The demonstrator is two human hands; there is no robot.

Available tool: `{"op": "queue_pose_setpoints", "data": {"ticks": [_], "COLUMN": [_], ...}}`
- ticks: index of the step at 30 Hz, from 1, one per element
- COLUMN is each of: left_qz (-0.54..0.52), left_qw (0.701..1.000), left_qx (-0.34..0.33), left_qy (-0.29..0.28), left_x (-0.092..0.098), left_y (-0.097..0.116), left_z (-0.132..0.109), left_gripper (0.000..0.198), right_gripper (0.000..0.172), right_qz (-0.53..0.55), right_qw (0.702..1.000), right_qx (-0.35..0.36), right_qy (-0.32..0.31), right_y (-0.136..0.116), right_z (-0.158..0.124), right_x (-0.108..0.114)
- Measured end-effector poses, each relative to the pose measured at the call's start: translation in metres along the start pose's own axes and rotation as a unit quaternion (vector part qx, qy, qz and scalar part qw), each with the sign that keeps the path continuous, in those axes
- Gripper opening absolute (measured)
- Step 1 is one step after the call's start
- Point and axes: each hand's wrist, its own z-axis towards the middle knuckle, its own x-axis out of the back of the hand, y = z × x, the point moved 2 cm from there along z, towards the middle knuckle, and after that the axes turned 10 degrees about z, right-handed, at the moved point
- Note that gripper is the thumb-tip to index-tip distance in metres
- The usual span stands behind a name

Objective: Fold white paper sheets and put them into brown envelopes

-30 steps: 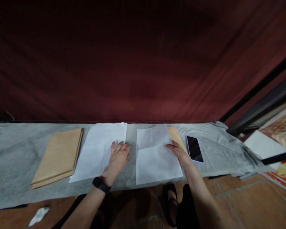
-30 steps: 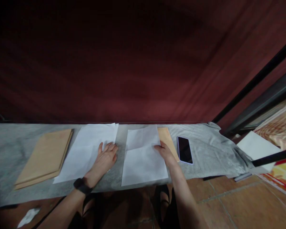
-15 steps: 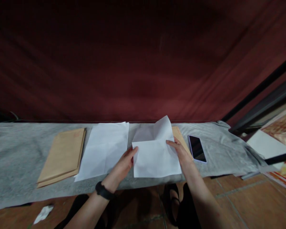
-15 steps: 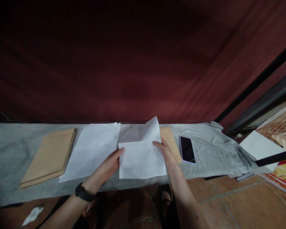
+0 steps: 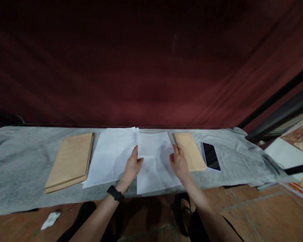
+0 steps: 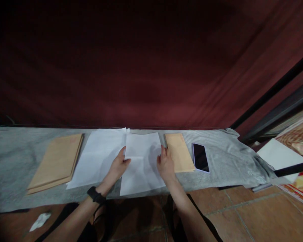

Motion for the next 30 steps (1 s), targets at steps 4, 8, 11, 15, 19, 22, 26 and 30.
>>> {"op": "queue_pose_setpoints", "data": {"ticks": [4,8,11,15,19,22,26,30], "left_qz": [0.153,0.211,0.242,0.350,0.388,0.368,0.372,0.367], "left_qw": [0.988,0.977,0.969,0.932,0.898,0.898,0.905,0.908], "left_qx": [-0.020,-0.020,-0.044,-0.080,-0.194,-0.237,-0.206,-0.199], "left_qy": [-0.021,-0.017,0.002,0.048,0.075,0.035,0.017,0.035], "left_x": [0.003,0.000,0.000,0.001,-0.018,-0.042,-0.059,-0.056], "left_y": [0.012,0.021,0.026,0.039,0.053,0.051,0.036,0.023], "left_z": [0.002,0.002,-0.003,-0.021,-0.039,-0.045,-0.046,-0.046], "left_gripper": [0.070,0.069,0.063,0.051,0.046,0.051,0.061,0.067], "right_gripper": [0.050,0.051,0.052,0.051,0.050,0.050,0.050,0.050], "right_qz": [-0.051,-0.075,-0.110,-0.133,-0.141,-0.150,-0.161,-0.167], "right_qw": [0.990,0.978,0.969,0.965,0.964,0.961,0.963,0.972], "right_qx": [0.122,0.149,0.143,0.130,0.125,0.136,0.139,0.121], "right_qy": [-0.055,-0.127,-0.168,-0.185,-0.186,-0.190,-0.164,-0.113], "right_y": [-0.021,-0.025,-0.023,-0.019,-0.017,-0.016,-0.011,-0.003], "right_z": [-0.014,-0.026,-0.030,-0.028,-0.025,-0.025,-0.025,-0.025], "right_x": [-0.015,-0.036,-0.042,-0.038,-0.036,-0.036,-0.036,-0.034]}}
